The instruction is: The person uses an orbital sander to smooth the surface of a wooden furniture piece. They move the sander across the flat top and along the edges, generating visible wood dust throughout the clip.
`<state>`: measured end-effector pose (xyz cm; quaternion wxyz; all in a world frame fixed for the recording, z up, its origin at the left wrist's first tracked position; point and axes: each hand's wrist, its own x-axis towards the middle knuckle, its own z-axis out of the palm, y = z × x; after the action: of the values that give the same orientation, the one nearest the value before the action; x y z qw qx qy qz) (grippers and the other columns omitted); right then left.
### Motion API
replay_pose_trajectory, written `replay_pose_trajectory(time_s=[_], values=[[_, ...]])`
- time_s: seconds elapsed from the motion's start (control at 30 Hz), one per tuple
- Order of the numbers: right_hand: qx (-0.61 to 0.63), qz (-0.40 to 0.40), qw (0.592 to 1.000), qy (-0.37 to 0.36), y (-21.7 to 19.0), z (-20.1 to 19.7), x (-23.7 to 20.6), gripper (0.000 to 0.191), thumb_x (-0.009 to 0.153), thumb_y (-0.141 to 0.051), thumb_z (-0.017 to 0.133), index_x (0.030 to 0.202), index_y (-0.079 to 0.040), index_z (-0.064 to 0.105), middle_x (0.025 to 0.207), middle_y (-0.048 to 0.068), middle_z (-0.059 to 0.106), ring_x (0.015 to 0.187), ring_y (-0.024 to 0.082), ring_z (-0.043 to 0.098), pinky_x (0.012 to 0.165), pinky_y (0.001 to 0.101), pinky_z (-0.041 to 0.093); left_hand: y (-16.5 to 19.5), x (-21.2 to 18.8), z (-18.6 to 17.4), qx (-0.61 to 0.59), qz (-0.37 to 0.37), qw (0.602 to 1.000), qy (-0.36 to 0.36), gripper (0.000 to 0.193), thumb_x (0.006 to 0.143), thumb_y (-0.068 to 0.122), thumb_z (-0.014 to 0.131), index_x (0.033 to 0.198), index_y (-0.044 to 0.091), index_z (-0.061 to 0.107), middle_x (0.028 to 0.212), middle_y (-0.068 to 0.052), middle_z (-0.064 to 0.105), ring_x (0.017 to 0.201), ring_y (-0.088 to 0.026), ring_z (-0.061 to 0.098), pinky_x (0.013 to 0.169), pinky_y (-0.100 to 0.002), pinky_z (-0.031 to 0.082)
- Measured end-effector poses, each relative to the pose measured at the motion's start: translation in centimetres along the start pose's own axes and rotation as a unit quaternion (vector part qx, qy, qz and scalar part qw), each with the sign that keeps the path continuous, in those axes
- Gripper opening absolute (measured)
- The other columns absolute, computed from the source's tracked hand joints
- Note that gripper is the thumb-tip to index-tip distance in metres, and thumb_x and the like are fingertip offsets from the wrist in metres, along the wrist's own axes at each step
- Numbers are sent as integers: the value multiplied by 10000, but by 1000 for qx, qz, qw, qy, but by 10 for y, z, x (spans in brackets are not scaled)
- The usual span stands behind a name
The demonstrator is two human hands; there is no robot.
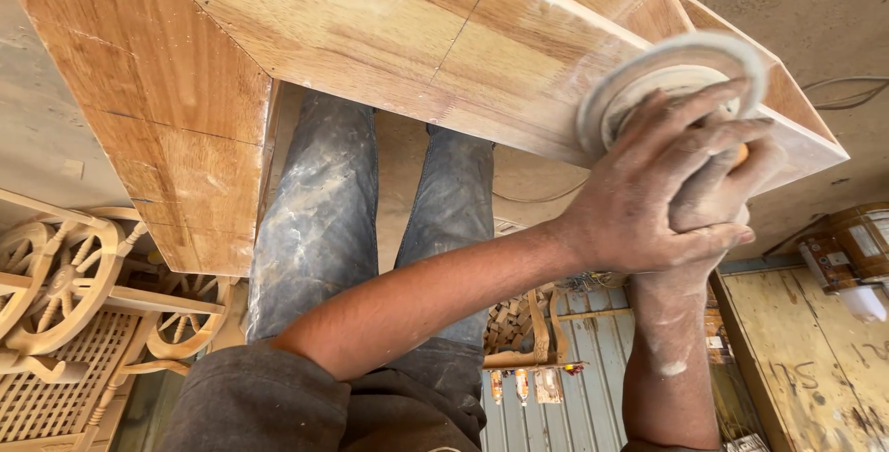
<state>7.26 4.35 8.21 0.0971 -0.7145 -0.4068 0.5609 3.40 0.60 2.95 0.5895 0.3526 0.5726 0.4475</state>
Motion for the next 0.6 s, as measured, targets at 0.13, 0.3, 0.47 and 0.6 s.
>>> replay_pose_trajectory(time_s=[0.13, 0.3, 0.47, 0.6], values=[[574, -19, 806, 143, 33, 7, 11, 665, 1029, -458, 462, 1480, 20, 357, 1506, 177, 449, 1332, 274, 569, 1138, 419, 524, -4, 3, 12, -2, 6, 1000, -2, 866, 859, 589, 760, 1526, 224, 345, 1598, -52, 297, 1450, -255, 384, 1311, -549, 261], [62, -35, 997, -21, 46, -30, -9, 433, 1229, -372, 412, 1528, -65, 353, 1404, 121, 493, 1276, 247, 554, 1068, 367, 511, -9, 0, -1, -3, 7, 1000, 2, 850, 839, 594, 774, 1500, 235, 377, 1586, -49, 310, 1444, -289, 388, 1317, -598, 214], [-79, -95, 990, -69, 30, -20, -7, 337, 1281, -320, 397, 1540, -114, 335, 1393, 106, 490, 1303, 247, 549, 1084, 370, 510, -9, 5, -7, -17, 18, 1000, 14, 818, 861, 606, 745, 1483, 236, 363, 1600, -30, 306, 1430, -272, 390, 1319, -581, 206], [-27, -86, 994, -69, 15, -5, 0, 345, 1254, -308, 379, 1535, -113, 339, 1448, 108, 489, 1317, 235, 533, 1094, 364, 499, -11, 6, -11, -18, 21, 999, 17, 805, 867, 610, 740, 1478, 247, 361, 1601, -26, 304, 1433, -270, 388, 1320, -575, 204]])
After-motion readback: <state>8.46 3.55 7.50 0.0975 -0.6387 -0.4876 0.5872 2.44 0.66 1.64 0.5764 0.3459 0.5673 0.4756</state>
